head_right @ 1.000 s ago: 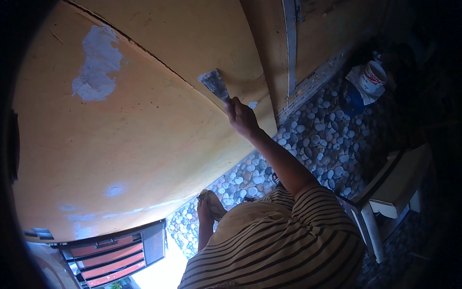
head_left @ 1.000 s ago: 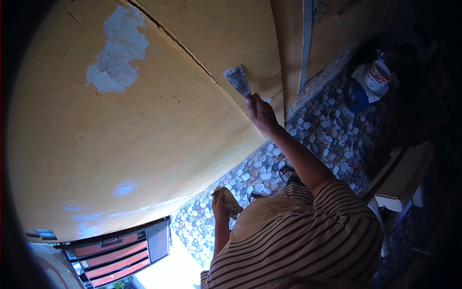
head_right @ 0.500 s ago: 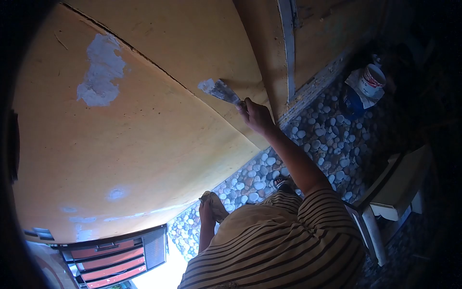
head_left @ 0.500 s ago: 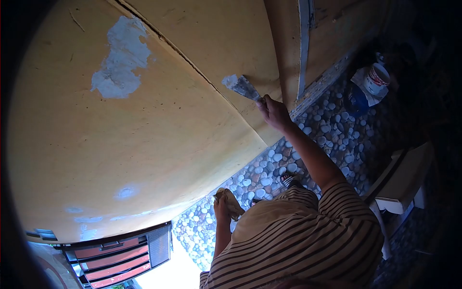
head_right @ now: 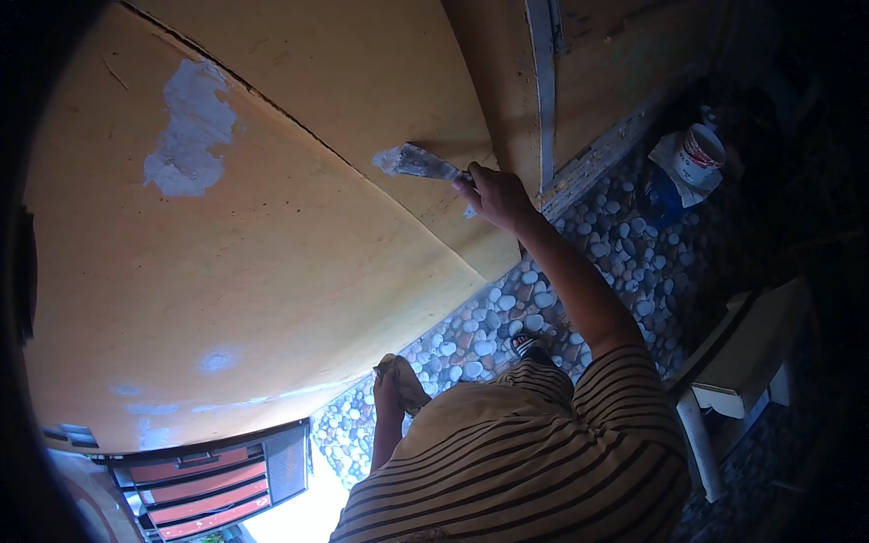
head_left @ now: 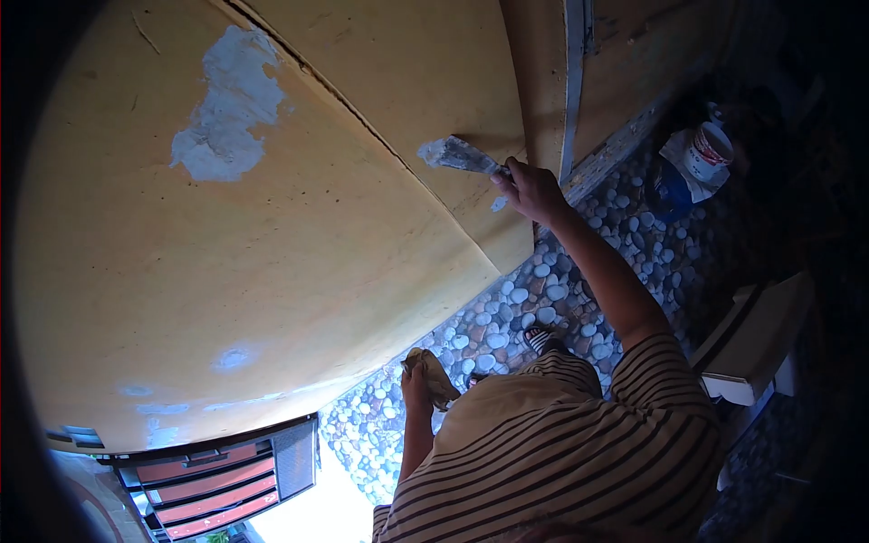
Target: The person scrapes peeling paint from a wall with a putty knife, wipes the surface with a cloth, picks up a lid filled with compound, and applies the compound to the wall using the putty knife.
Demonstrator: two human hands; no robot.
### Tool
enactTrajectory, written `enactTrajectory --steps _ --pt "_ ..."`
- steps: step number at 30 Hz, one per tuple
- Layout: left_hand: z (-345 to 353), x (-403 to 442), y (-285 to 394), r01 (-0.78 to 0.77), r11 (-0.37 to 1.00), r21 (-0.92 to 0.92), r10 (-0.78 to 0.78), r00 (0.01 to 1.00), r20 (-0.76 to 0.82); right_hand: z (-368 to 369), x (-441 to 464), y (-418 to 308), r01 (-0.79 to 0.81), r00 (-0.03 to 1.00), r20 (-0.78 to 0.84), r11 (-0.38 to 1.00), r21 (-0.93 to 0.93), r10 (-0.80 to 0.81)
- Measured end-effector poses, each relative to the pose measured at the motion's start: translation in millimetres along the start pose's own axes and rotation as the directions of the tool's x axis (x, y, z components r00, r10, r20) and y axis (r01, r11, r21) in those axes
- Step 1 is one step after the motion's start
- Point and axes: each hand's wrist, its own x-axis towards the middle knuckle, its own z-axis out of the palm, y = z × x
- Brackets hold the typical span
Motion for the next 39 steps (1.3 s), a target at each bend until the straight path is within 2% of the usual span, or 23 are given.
enactTrajectory --steps 3,8,10,13,18,22,25,27,28,30,31,33,34,36,39 --pt "2 2 -3 0.005 1.0 0.001 -0.005 0.999 0.04 -5 6 -7 0.022 0.999 0.038 1.0 0.022 -0.023" --pt "6 2 4 0.027 0.998 0.057 -0.025 0.999 -0.04 -8 8 -10 0.03 1.0 0.004 0.999 0.017 -0.03" --pt "4 5 -1 0.015 0.999 0.036 -0.014 1.0 -0.019 -9 12 -12 0.032 0.999 -0.013 0.999 0.017 -0.032" --pt "1 6 -9 0.027 0.998 0.05 -0.027 1.0 0.003 -5 10 -14 0.029 0.998 0.063 0.999 -0.014 -0.028" --pt "-3 8 -4 0.042 0.998 0.054 -0.041 0.999 -0.016 -1 7 -16 0.037 0.998 -0.041 0.999 0.022 -0.036" --pt "-1 1 -5 0.061 0.996 0.069 -0.061 0.998 -0.009 -1 7 -19 -0.03 0.998 0.049 0.999 0.033 0.029" --pt "-1 5 -5 0.051 0.996 0.075 -0.05 0.999 -0.02 1 3 -22 0.005 1.0 0.03 0.998 0.059 -0.007" --pt "-2 7 -7 0.053 0.996 0.072 -0.051 0.998 -0.026 0 -8 -28 -0.039 0.999 -0.021 0.984 0.173 0.043" --pt "-3 9 -8 0.054 0.994 0.1 -0.051 0.998 -0.028 1 -14 -31 -0.04 0.999 -0.017 0.985 0.171 0.043" --pt "-4 12 -8 0.056 0.99 0.126 -0.053 0.998 -0.029 0 -26 -40 -0.07 0.995 -0.049 0.95 0.304 0.089" --pt "-4 13 -9 0.048 0.994 0.102 -0.046 0.999 -0.02 -2 -31 -46 -0.069 0.995 -0.046 0.951 0.302 0.086" --pt "-6 12 -11 0.044 0.996 0.078 -0.043 0.999 -0.011 -7 -44 -61 -0.24 0.97 0.087 0.865 0.44 0.225" --pt "-7 12 -11 0.059 0.997 0.057 -0.059 0.998 -0.002 -10 -50 -69 -0.24 0.97 0.087 0.866 0.438 0.225" --pt "-6 12 -11 0.073 0.997 0.034 -0.074 0.997 0.01 -14 -61 -87 -0.388 0.92 0.223 0.672 0.631 0.322" --pt "-7 11 -10 0.033 0.999 0.028 -0.033 0.999 0.003 -19 -68 -119 -0.435 0.886 0.22 0.57 0.697 0.408"
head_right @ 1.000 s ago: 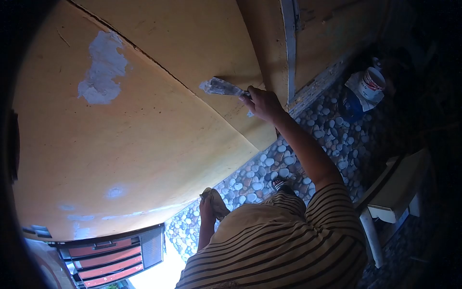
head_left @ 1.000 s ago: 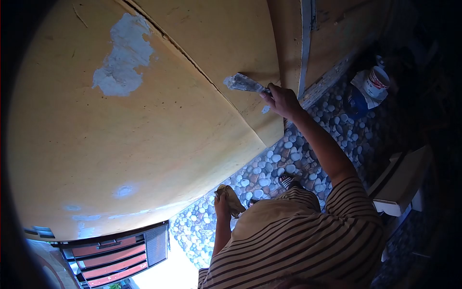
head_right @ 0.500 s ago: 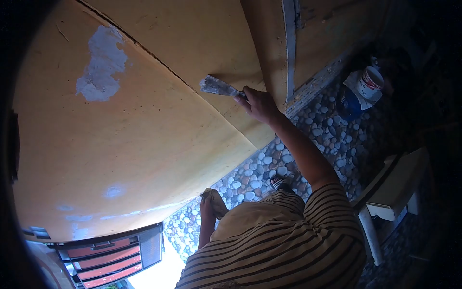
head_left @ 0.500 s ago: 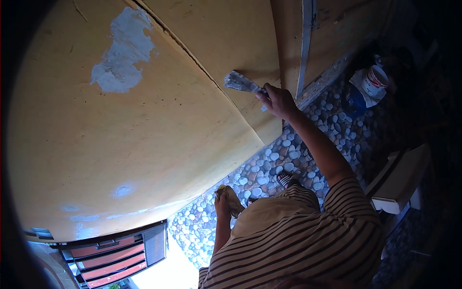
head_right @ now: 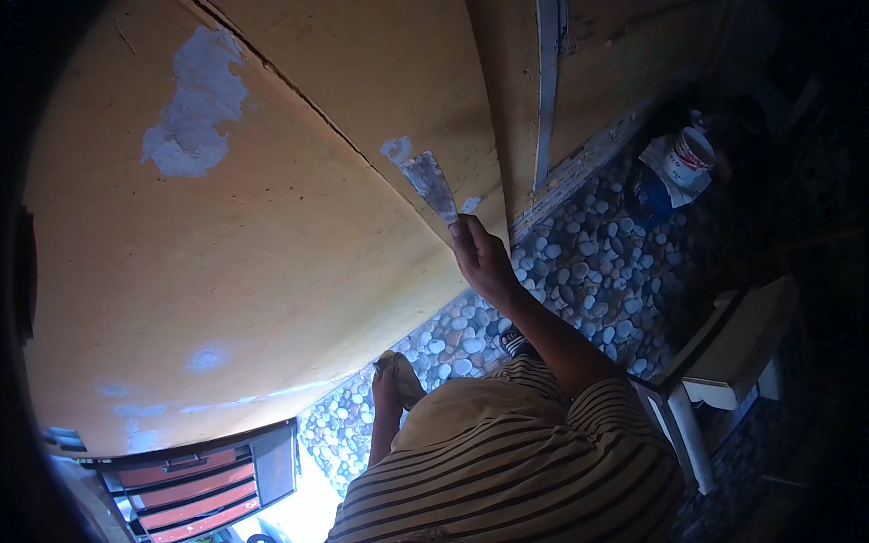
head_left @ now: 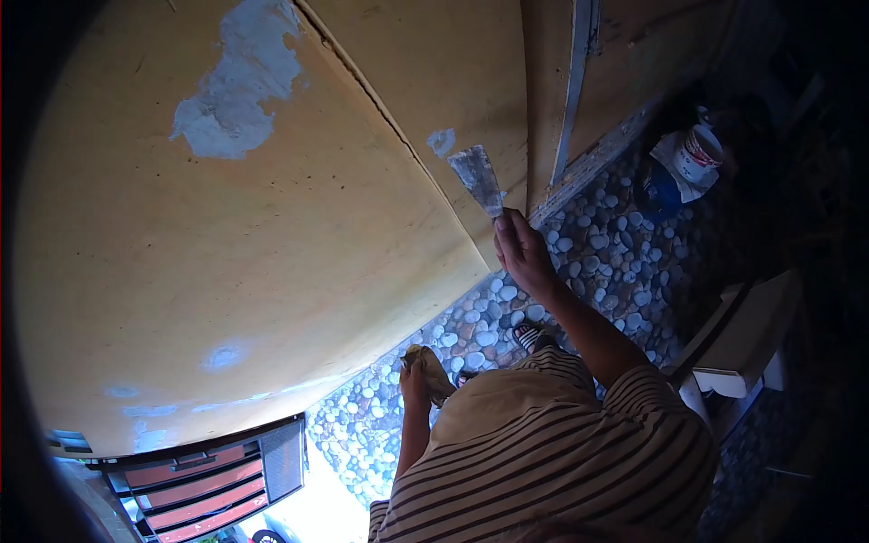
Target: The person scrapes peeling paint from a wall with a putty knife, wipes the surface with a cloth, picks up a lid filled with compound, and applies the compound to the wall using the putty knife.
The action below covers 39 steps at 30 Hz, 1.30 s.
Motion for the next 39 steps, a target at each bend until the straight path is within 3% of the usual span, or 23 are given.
enactTrajectory --steps 1,5,6,9,12,25,39 --pt "-2 2 -1 -0.008 1.0 0.002 0.008 1.0 0.011 7 -5 -5 -0.04 0.999 -0.027 0.998 0.058 0.042" --pt "-1 0 10 -0.003 0.999 0.051 0.002 1.0 0.011 27 -14 -12 -0.143 0.99 -0.016 0.99 -0.015 0.143" --pt "-1 -3 14 -0.004 0.999 0.051 0.003 1.0 0.017 34 -14 -9 -0.058 0.996 -0.065 0.997 -0.052 0.054" --pt "-6 -3 20 -0.015 0.998 0.065 0.012 0.999 0.041 53 -13 -11 -0.002 0.993 -0.119 1.0 0.003 0.002" --pt "-17 6 13 -0.042 0.995 0.094 0.036 0.997 0.064 71 -5 -2 0.204 0.936 -0.247 0.957 -0.204 -0.252" --pt "-77 33 5 -0.028 0.999 0.037 0.026 0.998 0.062 121 20 20 0.215 0.851 -0.386 0.907 -0.362 -0.356" --pt "-97 49 12 -0.013 0.999 0.038 0.012 0.999 0.031 131 43 35 0.244 0.804 -0.403 0.86 -0.448 -0.438"
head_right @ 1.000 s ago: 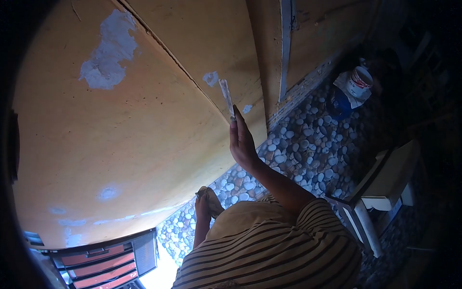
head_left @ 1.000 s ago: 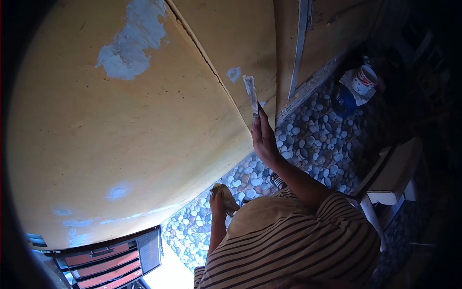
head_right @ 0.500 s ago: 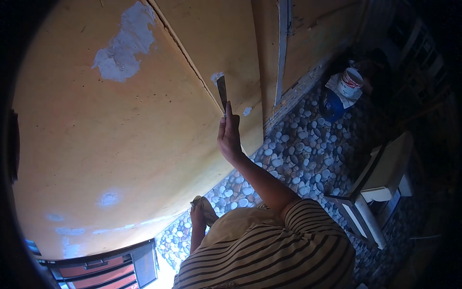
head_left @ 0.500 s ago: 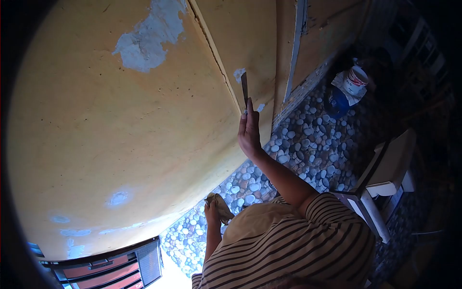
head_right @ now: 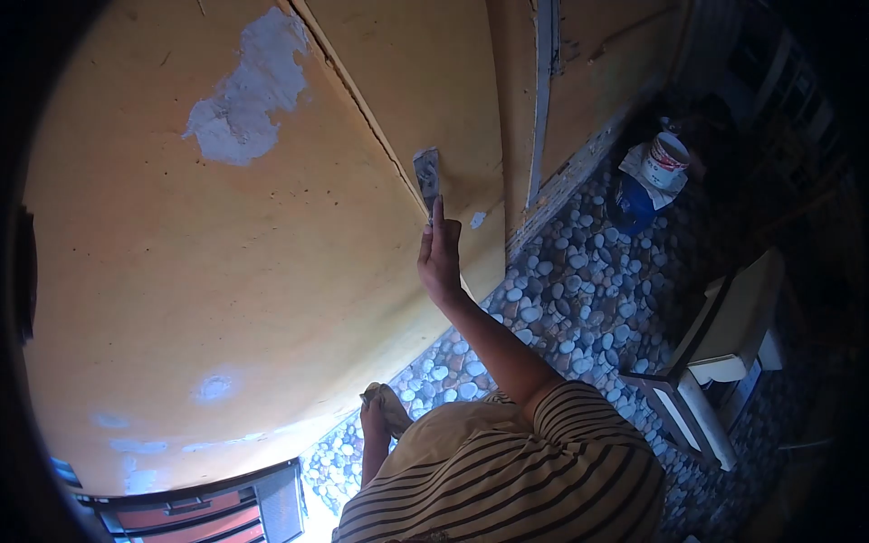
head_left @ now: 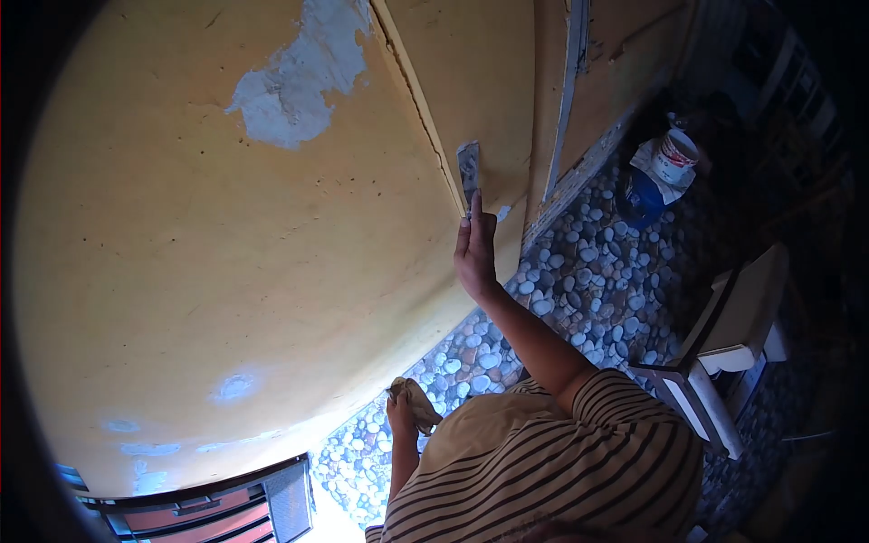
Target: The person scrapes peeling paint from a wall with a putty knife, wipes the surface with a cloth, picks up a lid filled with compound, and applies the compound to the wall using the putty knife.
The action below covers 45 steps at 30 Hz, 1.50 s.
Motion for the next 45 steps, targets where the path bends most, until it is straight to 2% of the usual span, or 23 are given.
enactTrajectory --steps 8,10,16,21,31,35,40,45 --pt "6 7 4 -0.015 1.0 -0.012 0.015 0.999 0.035 2 4 5 0.042 0.999 0.019 0.998 -0.041 -0.041" --pt "6 11 2 -0.007 1.0 0.012 0.007 1.0 0.028 -2 7 7 0.096 0.995 0.038 0.993 -0.071 -0.094" --pt "19 9 6 -0.026 0.997 0.067 0.023 0.999 0.048 -16 8 1 0.059 0.995 0.094 0.978 -0.198 -0.041" --pt "36 -2 21 -0.05 0.998 0.039 0.046 0.995 0.089 -17 8 1 0.056 0.996 0.085 0.978 -0.2 -0.039" --pt "49 0 10 -0.064 0.986 0.157 0.047 0.993 0.11 -24 4 10 0.046 0.99 0.139 0.969 -0.241 -0.012" --pt "57 -8 11 -0.105 0.976 0.189 0.08 0.988 0.135 -34 -5 16 0.063 0.986 0.163 0.974 -0.218 -0.028" --pt "61 -23 14 -0.128 0.977 0.17 0.106 0.986 0.131 -51 -6 15 0.162 0.986 0.04 0.986 -0.035 -0.161" --pt "52 -31 3 -0.091 0.982 0.165 0.075 0.992 0.105 -38 5 12 0.123 0.99 0.07 0.992 -0.029 -0.12"
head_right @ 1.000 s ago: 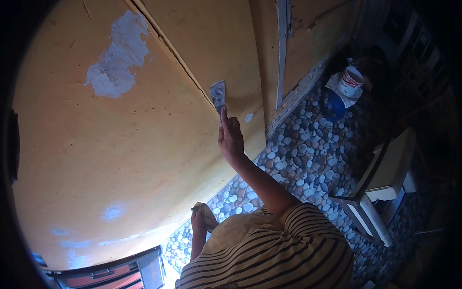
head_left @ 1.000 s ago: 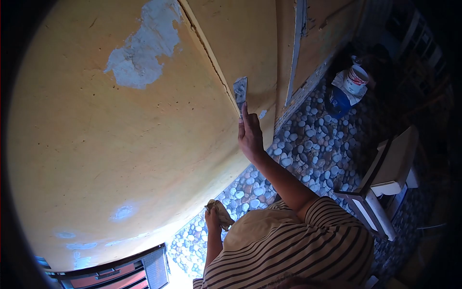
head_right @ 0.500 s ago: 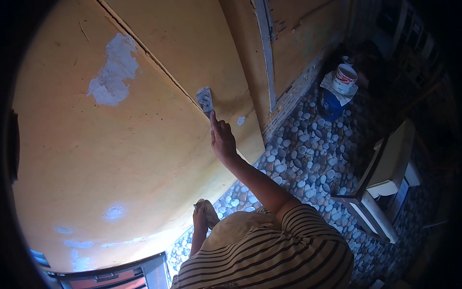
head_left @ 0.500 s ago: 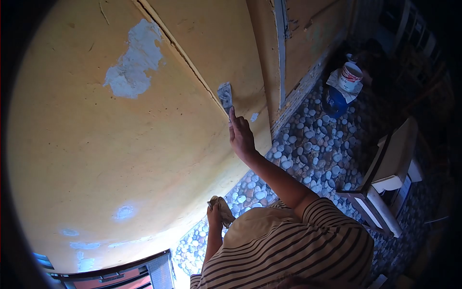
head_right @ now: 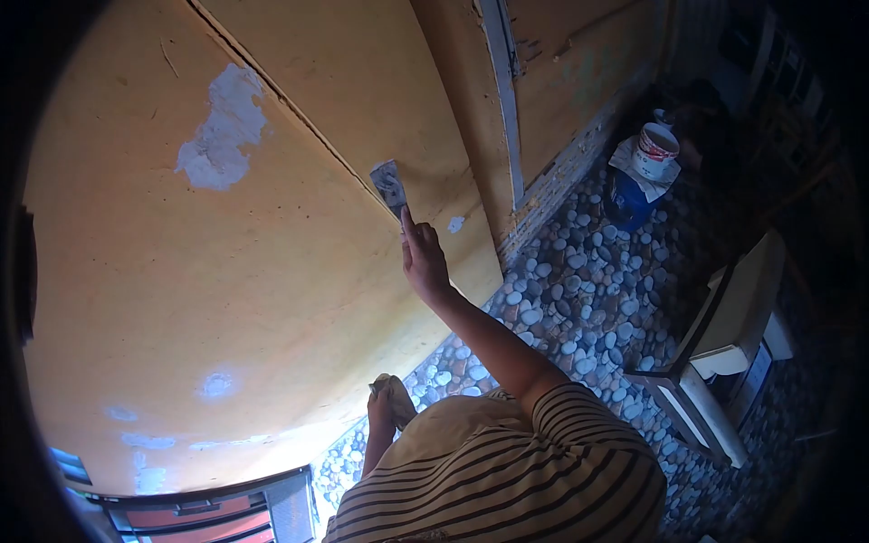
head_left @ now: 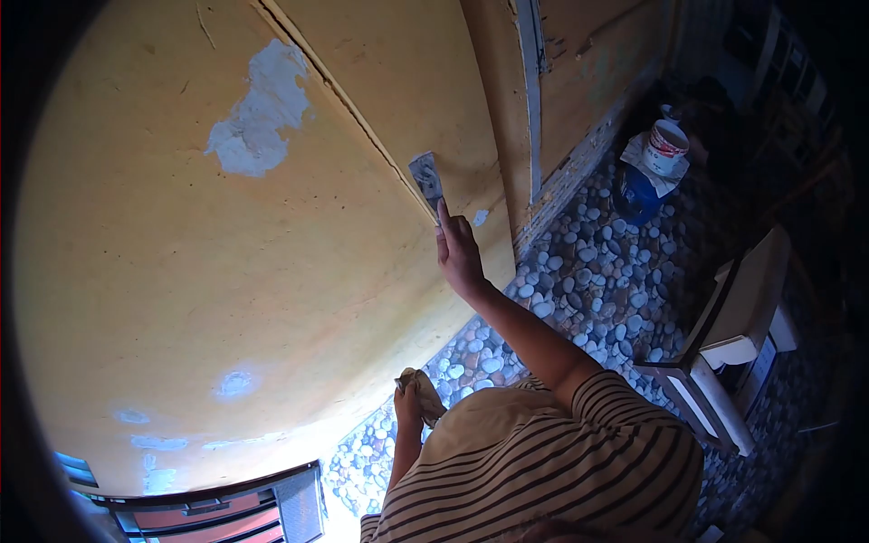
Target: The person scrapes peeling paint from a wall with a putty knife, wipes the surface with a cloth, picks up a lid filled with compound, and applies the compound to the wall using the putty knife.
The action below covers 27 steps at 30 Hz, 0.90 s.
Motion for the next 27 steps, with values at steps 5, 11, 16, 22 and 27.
enactTrajectory --steps 5,11,16,22,27 --pt "-1 -11 -4 0.055 0.998 -0.023 -0.056 0.997 -0.053 13 -3 -5 -0.014 1.0 0.002 1.0 -0.006 0.014" --pt "0 -10 -2 0.063 0.998 0.014 -0.062 0.996 -0.062 8 -18 -4 0.006 1.0 0.03 1.0 0.026 -0.007" --pt "5 -7 4 0.045 0.999 -0.021 -0.046 0.998 -0.038 4 -2 -10 0.036 0.997 -0.067 0.997 0.067 -0.032" --pt "0 3 -9 0.036 0.999 0.012 -0.036 0.999 -0.036 14 -4 -9 0.027 0.999 -0.021 0.999 0.034 -0.027" --pt "4 0 -4 0.047 0.999 0.028 -0.047 0.999 -0.02 2 -11 -7 0.033 0.999 -0.006 0.999 0.027 -0.033"
